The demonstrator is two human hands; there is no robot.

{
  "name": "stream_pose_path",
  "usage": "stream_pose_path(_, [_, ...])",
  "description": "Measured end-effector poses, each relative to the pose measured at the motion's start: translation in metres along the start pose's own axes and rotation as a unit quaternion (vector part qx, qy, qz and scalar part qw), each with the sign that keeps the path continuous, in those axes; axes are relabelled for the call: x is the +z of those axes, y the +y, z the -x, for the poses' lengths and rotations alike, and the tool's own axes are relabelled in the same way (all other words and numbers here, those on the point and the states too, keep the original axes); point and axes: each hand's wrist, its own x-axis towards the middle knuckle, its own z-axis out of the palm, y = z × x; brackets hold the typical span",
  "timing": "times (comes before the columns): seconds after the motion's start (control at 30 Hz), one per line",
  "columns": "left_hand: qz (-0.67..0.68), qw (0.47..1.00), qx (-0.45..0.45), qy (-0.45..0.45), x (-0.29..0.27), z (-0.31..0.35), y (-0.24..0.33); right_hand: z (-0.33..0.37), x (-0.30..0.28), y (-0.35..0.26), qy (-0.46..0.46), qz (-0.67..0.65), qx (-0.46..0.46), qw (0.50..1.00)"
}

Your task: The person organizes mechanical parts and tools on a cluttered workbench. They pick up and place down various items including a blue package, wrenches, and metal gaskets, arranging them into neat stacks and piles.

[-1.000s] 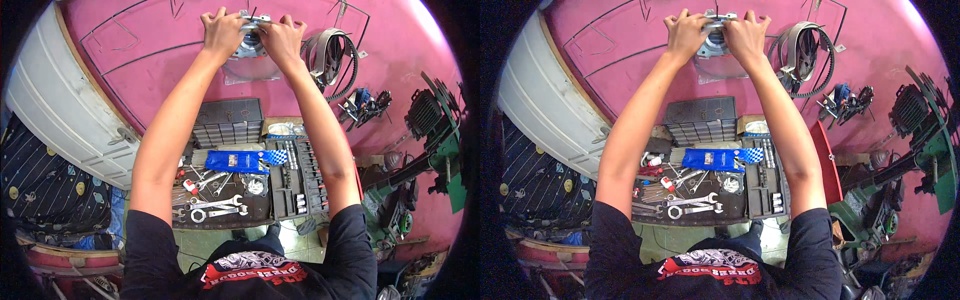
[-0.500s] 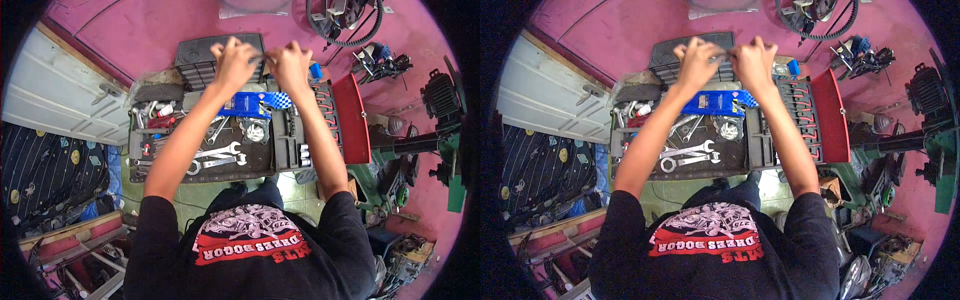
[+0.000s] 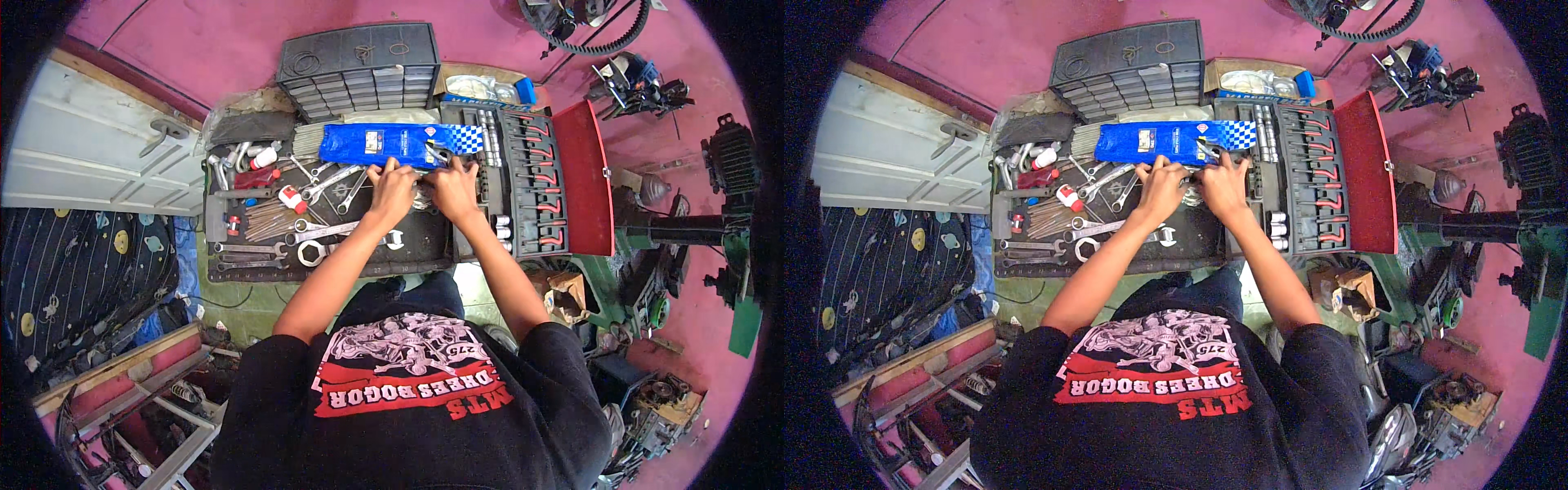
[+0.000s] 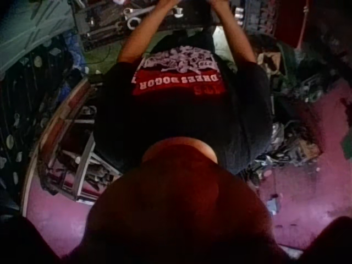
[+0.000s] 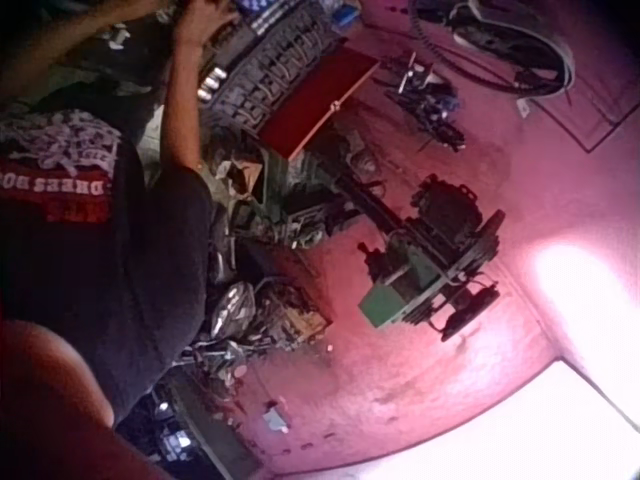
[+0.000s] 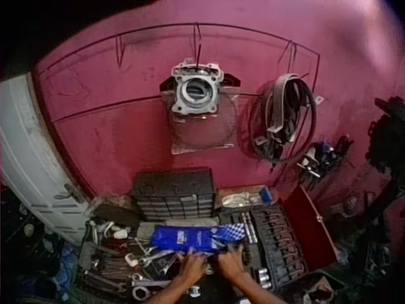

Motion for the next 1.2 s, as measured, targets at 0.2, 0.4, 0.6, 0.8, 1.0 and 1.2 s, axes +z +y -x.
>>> stream_pose_path(0.2, [-0.062, 0.998, 0.022, 0.003, 0.014, 0.003, -0.005, 0.006, 0.018, 0.000, 0.026, 0.010, -0.001, 1.000])
stream_pose_path(0.4, [-0.064, 0.998, 0.019, 0.008, 0.016, 0.003, -0.005, 0.001, 0.025, 0.001, -0.018, 0.056, 0.005, 0.998])
stream_pose_path(0.6, [-0.049, 0.999, -0.010, 0.002, 0.008, 0.002, 0.004, 0.001, 0.019, 0.000, 0.036, -0.004, 0.002, 0.999])
stream_pose_path(0.8, [0.035, 0.997, -0.060, 0.030, -0.009, 0.024, 0.025, 0.011, -0.005, -0.001, 0.021, -0.034, 0.001, 0.999])
stream_pose_path(1.0, [0.116, 0.990, -0.083, 0.016, -0.005, 0.051, 0.041, 0.033, -0.014, -0.002, 0.024, -0.040, -0.022, 0.999])
stream_pose_path(1.2, [0.121, 0.989, -0.086, 0.025, 0.002, 0.065, 0.049, 0.046, -0.011, -0.001, -0.005, -0.030, -0.026, 0.999])
